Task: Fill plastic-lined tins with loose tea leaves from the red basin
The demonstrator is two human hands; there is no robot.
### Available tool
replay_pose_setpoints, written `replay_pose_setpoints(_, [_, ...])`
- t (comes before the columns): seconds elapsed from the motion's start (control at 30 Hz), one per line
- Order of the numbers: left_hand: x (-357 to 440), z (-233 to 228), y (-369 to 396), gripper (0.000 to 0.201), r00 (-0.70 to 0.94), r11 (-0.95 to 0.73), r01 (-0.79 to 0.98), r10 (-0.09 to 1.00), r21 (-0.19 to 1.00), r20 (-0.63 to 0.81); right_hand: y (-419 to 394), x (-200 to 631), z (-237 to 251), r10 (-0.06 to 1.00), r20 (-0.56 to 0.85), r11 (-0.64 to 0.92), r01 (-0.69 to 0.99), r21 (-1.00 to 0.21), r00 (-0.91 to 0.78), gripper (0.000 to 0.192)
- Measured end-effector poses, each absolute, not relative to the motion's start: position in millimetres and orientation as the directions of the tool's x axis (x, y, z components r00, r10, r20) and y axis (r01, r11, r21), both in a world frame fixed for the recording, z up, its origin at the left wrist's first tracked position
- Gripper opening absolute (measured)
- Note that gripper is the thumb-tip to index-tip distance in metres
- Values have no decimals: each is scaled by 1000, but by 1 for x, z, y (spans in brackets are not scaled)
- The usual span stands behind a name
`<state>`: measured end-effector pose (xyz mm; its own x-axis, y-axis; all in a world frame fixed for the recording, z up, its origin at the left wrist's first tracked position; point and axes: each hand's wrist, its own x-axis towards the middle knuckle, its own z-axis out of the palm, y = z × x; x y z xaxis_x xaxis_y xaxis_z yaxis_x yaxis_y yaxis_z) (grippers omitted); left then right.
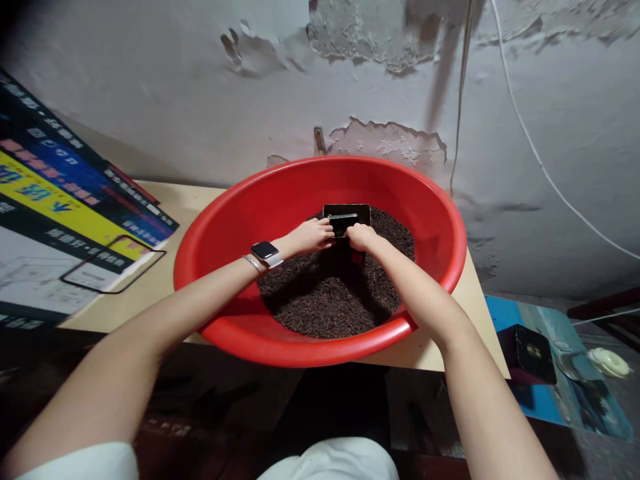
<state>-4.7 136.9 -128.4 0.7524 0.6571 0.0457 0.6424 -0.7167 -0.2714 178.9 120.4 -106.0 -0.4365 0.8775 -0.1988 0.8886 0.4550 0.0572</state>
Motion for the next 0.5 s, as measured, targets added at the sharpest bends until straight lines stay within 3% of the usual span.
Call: replay_pose_setpoints(0.5, [5, -107, 118, 29, 804, -793, 589, 595, -157, 9, 111, 186, -120, 923, -195, 359, 925, 120, -333, 40])
